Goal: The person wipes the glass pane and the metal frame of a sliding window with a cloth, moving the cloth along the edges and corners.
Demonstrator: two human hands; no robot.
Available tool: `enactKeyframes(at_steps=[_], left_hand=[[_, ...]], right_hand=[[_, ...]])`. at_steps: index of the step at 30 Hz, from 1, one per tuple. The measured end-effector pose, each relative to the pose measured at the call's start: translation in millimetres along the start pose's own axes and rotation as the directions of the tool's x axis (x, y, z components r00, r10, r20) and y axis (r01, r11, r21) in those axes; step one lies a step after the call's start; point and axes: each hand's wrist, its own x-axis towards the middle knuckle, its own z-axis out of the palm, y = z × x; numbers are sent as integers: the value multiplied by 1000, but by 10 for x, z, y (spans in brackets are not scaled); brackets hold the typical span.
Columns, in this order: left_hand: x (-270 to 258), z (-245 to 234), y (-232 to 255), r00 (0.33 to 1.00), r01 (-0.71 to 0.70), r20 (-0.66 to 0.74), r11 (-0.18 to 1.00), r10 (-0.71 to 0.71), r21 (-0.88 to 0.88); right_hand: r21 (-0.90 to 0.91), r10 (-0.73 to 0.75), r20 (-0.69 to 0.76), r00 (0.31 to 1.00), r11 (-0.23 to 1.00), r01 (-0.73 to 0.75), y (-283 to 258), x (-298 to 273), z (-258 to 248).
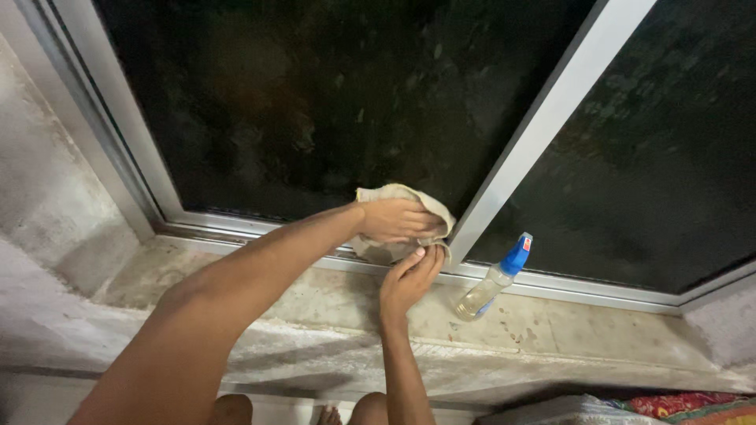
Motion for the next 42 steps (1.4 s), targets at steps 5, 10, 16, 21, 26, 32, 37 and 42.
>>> enactKeyframes(at_steps=[5,10,16,21,26,32,37,42], left_hand=[[39,-217,-276,997,27,-70,997,-32,-77],[42,-578,-596,989,72,-124,992,-84,-104],[95,-948,-909,971,124,-202,992,-124,-9],[145,-1208,-1213,962,158,-248,975,-117,155],[184,-1468,-1609,945,231,-276,954,-173,190],[255,-1757,-1985,922,318,-329,884,-204,343],[254,-1699,-1999,910,331,-352,896,-220,297],[305,-1588,-1817,884,398,-344,896,-316,198]], right_hand=[[-63,-135,104,985,988,142,75,23,112],[-88,-149,104,983,983,158,-113,312,116],[-47,-231,177,957,969,243,-288,775,143],[-59,-276,151,949,956,287,-463,1120,183],[-130,-334,170,927,925,357,-736,1580,131],[-103,-388,154,909,908,405,-1015,2034,122],[-122,-397,184,899,899,421,-1064,2034,34],[-32,-385,199,901,916,399,-962,1861,9]])
